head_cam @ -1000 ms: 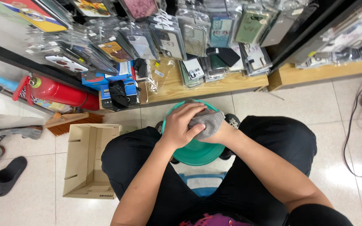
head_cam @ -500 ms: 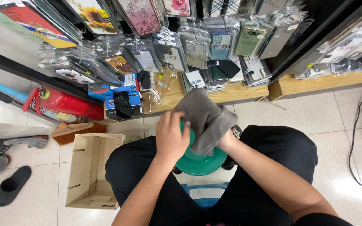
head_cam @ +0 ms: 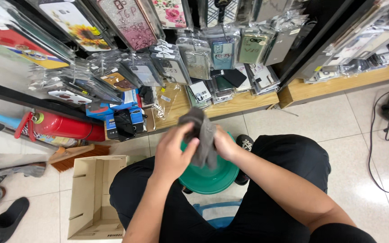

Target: The person rinses a small grey cloth in a green bucket of water, wrings it out, and uses it to wipe down a packaged phone case retrieved from a display shelf.

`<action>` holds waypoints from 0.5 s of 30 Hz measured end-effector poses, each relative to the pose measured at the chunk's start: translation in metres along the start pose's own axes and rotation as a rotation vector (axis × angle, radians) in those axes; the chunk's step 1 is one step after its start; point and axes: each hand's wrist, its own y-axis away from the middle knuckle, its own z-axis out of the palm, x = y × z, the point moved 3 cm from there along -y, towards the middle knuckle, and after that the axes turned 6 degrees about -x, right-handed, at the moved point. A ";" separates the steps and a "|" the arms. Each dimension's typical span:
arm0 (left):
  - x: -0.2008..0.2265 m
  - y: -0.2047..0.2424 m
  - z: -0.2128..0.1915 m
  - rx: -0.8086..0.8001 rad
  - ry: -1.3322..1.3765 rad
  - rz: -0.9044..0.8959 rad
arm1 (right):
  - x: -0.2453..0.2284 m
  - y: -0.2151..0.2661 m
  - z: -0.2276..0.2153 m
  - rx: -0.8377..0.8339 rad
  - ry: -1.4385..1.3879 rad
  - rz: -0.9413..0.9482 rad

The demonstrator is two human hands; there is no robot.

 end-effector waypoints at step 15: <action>-0.095 0.042 0.089 0.146 0.504 -0.709 | -0.088 -0.004 -0.013 -0.132 0.508 -0.173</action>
